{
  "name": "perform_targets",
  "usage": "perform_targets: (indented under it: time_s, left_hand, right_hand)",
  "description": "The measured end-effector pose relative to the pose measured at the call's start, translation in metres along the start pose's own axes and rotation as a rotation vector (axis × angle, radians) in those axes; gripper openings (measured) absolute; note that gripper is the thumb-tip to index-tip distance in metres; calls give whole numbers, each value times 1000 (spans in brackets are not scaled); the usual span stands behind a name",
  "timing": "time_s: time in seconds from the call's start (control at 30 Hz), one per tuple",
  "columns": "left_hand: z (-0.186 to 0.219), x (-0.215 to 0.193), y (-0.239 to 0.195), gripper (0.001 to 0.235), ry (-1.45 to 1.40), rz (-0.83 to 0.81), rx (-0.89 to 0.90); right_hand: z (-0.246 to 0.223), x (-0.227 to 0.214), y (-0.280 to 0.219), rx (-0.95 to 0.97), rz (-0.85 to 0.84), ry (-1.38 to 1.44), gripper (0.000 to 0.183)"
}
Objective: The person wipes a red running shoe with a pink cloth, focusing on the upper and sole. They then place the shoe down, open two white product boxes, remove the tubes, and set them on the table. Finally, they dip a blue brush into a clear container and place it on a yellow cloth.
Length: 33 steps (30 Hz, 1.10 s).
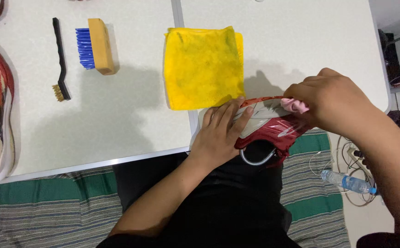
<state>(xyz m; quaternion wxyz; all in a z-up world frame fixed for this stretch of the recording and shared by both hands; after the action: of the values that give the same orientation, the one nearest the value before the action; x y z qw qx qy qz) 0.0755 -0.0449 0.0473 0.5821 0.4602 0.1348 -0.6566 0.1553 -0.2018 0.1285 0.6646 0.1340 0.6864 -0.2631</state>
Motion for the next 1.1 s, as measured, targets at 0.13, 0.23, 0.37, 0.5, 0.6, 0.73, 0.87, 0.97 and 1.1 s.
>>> perform_targets:
  time_s: [0.13, 0.23, 0.37, 0.5, 0.6, 0.73, 0.87, 0.97, 1.1]
  left_hand:
    - [1, -3, 1, 119, -22, 6, 2]
    - [0, 0, 0, 123, 19, -2, -7]
    - [1, 1, -1, 133, 79, 6, -3]
    - [2, -4, 1, 110, 27, 48, 6]
    - [2, -4, -1, 117, 46, 58, 7]
    - [-1, 3, -1, 138, 42, 3, -4]
    - [0, -4, 0, 118, 11, 27, -6]
    - [1, -5, -1, 120, 0, 45, -1]
    - [4, -16, 1, 84, -11, 102, 0]
  right_hand:
    - [-7, 2, 4, -16, 0, -24, 43]
    - [-10, -4, 9, 120, 23, -14, 13]
    - [-8, 2, 8, 392, -79, -128, 28]
    - [0, 7, 2, 646, -184, -31, 35]
    - [5, 12, 2, 740, -305, 47, 40]
    - [-2, -21, 5, 863, -274, 394, 44]
    - [12, -14, 3, 592, -49, 477, 20]
    - [-8, -21, 13, 217, 139, 396, 25]
    - [-29, -11, 19, -77, 193, 147, 17]
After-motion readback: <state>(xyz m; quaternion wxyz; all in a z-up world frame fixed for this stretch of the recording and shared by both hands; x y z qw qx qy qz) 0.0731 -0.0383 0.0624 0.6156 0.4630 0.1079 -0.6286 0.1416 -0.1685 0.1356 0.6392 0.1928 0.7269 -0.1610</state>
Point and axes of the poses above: each hand's wrist, its own y-axis towards the middle knuckle, its own x-axis out of the palm, z = x × y, the point moved 10 cm from there along y, towards the middle knuckle, and after that the axes turned 14 degrees about -x, right-handed, at the moved point
